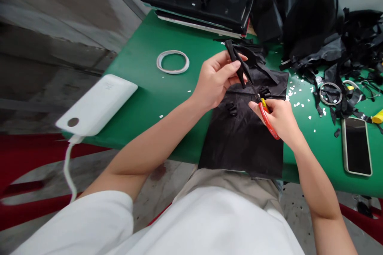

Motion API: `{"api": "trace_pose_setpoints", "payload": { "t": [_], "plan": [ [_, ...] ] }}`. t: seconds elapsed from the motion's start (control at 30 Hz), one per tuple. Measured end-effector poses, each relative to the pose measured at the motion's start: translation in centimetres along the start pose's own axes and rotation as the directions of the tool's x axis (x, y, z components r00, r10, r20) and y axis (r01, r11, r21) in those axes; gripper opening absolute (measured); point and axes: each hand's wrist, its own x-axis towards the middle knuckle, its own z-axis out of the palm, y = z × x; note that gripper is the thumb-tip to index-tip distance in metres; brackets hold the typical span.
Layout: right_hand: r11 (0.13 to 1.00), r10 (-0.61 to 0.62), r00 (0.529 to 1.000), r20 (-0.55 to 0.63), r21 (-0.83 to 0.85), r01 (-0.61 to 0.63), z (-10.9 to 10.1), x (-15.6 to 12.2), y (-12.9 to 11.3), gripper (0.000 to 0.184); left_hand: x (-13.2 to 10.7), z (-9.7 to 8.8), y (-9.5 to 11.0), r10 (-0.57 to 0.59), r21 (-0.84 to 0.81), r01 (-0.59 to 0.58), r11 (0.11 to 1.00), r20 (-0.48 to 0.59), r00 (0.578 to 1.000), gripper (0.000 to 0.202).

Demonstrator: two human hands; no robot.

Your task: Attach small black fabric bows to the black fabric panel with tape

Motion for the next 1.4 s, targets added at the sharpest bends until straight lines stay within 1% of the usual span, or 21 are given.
{"api": "trace_pose_setpoints", "payload": {
  "t": [0.07, 0.13, 0.4, 0.63, 0.83, 0.93, 1.03, 1.17, 1.27, 1.4],
  "plan": [
    [1.000, -0.001, 1.000, 0.000, 0.011, 0.001, 0.0, 0.0, 0.0, 0.063, 0.0, 0.0, -0.2, 0.043, 0.030, -0.042, 0.999, -0.021, 0.999, 0.026],
    [1.000, 0.000, 1.000, -0.001, 0.025, 0.000, 0.0, -0.1, 0.1, 0.063, 0.0, -0.1, -0.4, 0.065, 0.054, -0.064, 0.996, -0.019, 0.998, 0.026],
    [0.999, -0.036, 0.999, -0.008, -0.001, 0.036, 0.2, -0.1, 0.0, 0.061, 0.2, -0.2, -0.6, 0.097, 0.079, -0.096, 0.992, -0.009, 0.995, 0.028],
    [0.999, 0.033, 0.999, 0.034, -0.017, -0.032, 0.0, -0.3, -0.2, 0.058, 0.1, -0.3, -0.8, 0.098, 0.103, -0.102, 0.989, 0.039, 0.994, 0.036],
    [0.999, 0.030, 0.998, 0.053, -0.019, -0.029, -0.1, -0.4, -0.3, 0.058, 0.1, -0.4, -0.9, 0.152, 0.155, -0.160, 0.975, 0.060, 0.987, 0.041],
    [0.999, 0.033, 0.997, 0.075, -0.009, -0.033, -0.1, -0.4, -0.4, 0.060, 0.0, -0.3, -0.9, 0.166, 0.161, -0.179, 0.971, 0.089, 0.982, 0.040],
    [0.999, 0.041, 0.994, 0.098, -0.005, -0.041, -0.1, -0.5, -0.5, 0.062, -0.1, -0.3, -0.7, 0.155, 0.120, -0.169, 0.978, 0.119, 0.981, 0.038],
    [0.999, 0.045, 0.994, 0.095, -0.018, -0.044, -0.1, -0.6, -0.4, 0.061, -0.5, 0.0, -0.2, 0.115, 0.082, -0.124, 0.989, 0.101, 0.988, 0.032],
    [0.999, 0.043, 0.996, 0.080, -0.019, -0.042, -0.1, -0.6, -0.3, 0.060, -0.8, 0.2, 0.2, 0.094, 0.087, -0.101, 0.991, 0.080, 0.992, 0.030],
    [0.998, 0.059, 0.994, 0.096, -0.031, -0.056, -0.1, -0.7, -0.3, 0.060, -1.1, 0.5, 0.5, 0.103, 0.118, -0.111, 0.987, 0.073, 0.992, 0.033]
  ]
}}
